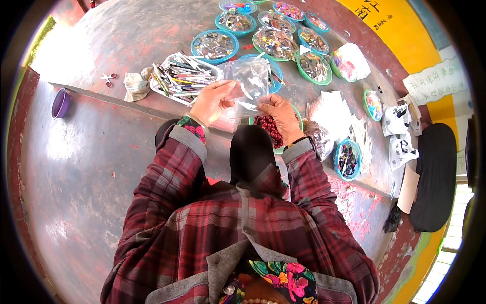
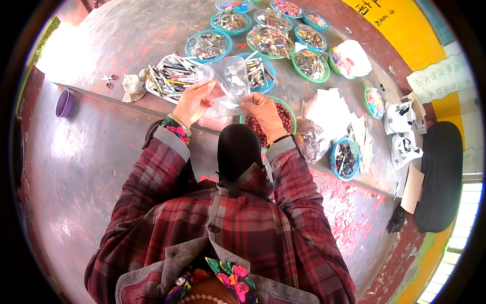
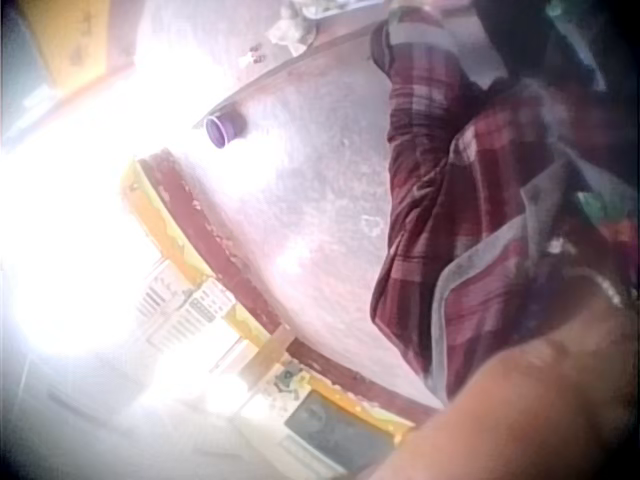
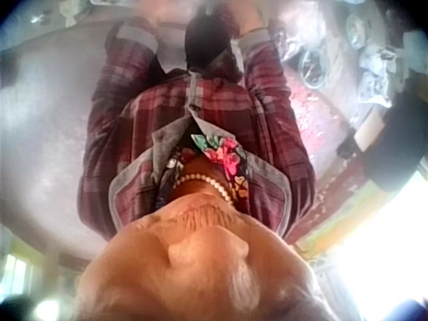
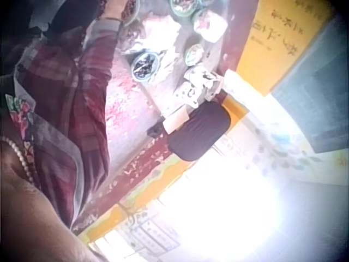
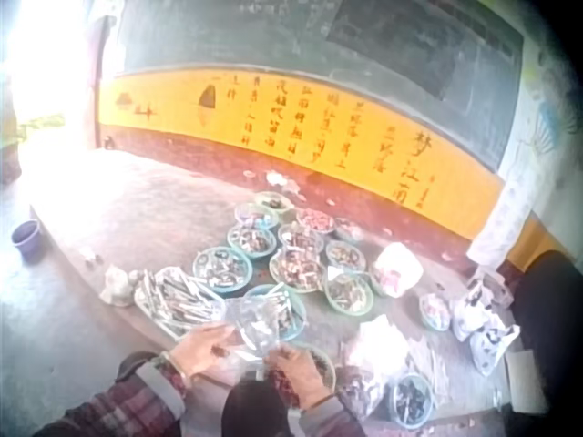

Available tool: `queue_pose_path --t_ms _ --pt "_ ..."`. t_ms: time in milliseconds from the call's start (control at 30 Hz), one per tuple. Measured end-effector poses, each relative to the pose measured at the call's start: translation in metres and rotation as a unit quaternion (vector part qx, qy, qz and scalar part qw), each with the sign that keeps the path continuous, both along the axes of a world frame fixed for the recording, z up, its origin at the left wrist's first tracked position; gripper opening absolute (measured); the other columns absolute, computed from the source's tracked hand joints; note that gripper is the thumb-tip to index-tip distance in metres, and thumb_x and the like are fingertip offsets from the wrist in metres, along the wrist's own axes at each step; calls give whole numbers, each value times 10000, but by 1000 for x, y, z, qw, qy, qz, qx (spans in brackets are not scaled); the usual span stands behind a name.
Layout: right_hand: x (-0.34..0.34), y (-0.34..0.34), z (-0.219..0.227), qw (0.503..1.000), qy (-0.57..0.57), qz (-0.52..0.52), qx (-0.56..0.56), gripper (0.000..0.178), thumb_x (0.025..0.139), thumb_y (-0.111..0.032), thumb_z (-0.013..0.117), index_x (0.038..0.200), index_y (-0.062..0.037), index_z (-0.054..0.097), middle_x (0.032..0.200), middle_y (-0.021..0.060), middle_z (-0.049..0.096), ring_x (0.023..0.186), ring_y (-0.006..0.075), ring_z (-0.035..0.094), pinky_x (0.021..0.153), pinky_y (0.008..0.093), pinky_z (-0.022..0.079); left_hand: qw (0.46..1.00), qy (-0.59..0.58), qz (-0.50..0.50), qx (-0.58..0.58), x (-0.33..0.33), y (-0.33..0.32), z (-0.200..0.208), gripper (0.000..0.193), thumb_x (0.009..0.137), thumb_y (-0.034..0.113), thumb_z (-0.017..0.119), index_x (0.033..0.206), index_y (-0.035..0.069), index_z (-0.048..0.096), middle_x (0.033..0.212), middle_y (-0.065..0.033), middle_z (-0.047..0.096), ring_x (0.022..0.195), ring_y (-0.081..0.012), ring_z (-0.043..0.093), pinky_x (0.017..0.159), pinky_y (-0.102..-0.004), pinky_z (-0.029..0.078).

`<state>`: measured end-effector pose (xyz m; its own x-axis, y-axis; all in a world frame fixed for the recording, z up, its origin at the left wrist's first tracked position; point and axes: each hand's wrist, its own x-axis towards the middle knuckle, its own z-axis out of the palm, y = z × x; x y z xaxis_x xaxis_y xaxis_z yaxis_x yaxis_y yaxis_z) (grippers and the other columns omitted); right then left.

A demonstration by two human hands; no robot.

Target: The person sits on the floor and packs red and yellow beads into small clear plastic bags. They pick up beads from a green bowl, place them into a bag held open with the other hand, and then set the filled bag aside. The process is repeated continuously throughout the clip.

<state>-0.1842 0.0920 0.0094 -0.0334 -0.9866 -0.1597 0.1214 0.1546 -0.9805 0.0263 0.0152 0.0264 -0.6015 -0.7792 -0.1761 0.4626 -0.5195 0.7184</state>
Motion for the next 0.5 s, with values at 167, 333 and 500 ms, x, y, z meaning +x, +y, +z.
queue_pose_path --t_ms 167,333,500 --pt "-7 11 -6 994 -85 -74 -11 121 758 -2 623 875 1 593 750 11 593 622 73 531 581 203 422 999 32 -5 -2 0 -10 -15 204 877 113 545 1022 -26 580 997 -125 618 981 -250 590 604 -197 482" --pt "-9 20 -15 987 -94 -120 -56 145 761 31 608 904 17 586 747 22 586 627 82 536 592 211 438 998 58 -15 -3 -4 -9 -17 233 893 116 508 1052 -52 539 1014 -192 604 989 -303 581 820 -329 485" --pt "-41 50 -49 977 87 -190 -32 125 749 7 607 873 26 614 762 45 618 658 105 582 595 227 456 997 58 52 -12 0 -16 -26 226 892 132 507 1011 -55 549 1010 -150 598 977 -283 577 871 -367 462"
